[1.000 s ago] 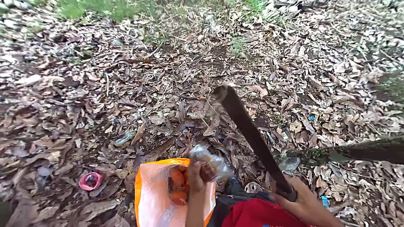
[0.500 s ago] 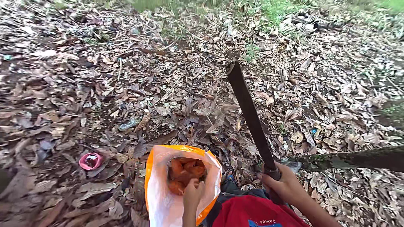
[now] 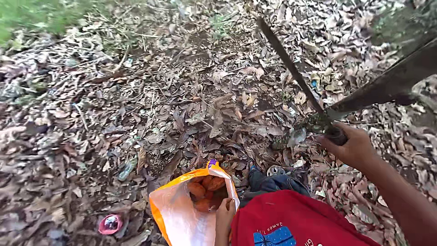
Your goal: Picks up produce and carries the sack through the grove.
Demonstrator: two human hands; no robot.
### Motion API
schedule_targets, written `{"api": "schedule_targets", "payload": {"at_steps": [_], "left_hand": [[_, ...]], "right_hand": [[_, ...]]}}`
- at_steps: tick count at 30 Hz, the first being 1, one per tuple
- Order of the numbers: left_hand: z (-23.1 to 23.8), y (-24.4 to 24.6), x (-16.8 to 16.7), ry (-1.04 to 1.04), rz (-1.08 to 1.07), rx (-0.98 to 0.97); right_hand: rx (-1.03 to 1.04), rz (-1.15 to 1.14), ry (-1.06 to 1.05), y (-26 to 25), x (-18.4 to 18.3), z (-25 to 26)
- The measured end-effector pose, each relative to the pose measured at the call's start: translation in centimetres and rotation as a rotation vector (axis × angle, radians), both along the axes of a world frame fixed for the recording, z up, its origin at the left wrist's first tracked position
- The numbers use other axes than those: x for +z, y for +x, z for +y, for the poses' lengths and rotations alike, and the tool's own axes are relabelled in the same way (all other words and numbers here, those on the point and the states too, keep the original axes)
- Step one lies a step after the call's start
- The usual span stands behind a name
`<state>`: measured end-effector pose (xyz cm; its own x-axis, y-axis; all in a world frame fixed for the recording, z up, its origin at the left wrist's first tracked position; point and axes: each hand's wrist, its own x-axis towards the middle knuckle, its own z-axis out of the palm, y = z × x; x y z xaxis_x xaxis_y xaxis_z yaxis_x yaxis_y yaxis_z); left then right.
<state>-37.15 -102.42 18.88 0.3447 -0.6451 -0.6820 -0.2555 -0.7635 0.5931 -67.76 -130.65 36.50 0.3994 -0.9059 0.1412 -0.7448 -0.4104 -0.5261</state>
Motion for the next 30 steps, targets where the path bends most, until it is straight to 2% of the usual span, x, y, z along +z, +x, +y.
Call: {"api": "schedule_targets", "payload": {"at_steps": [5,7,11,14,17,22,23,27,30], "left_hand": [[-2.2,0.2,1.1,0.09,-0.059,-0.138],[-3.6,0.3,1.7,0.149,-0.088,-0.197],[-5.7,1.1,2.5,0.231,-0.126,-0.316],[-5.9,1.5,2.8,0.199,-0.13,-0.277],[-5.8,1.6,3.1,0.177,-0.127,-0.202],[-5.0,0.8,3.7,0.195,-0.123,-0.185],[-4.8,0.7,3.8,0.182,-0.123,-0.167],[-3.8,0.8,3.7,0.201,-0.113,-0.148],[-3.5,1.1,3.5,0.195,-0.095,-0.117]], "right_hand": [[-0.231,0.141,0.162,-6.3,-3.3,0.8],[-0.269,0.153,0.255,-8.1,-5.9,0.7],[-0.331,0.206,0.59,-9.9,-12.1,-0.8],[-0.352,0.251,0.726,-10.0,-15.6,-1.8],[-0.346,0.241,0.711,-9.0,-15.7,-2.3],[-0.287,0.202,0.541,-8.3,-14.4,-3.1],[-0.289,0.225,0.565,-8.6,-15.0,-3.3],[-0.404,0.371,0.883,-10.8,-20.4,-3.2],[-0.377,0.423,0.918,-10.5,-21.2,-1.8]]}}
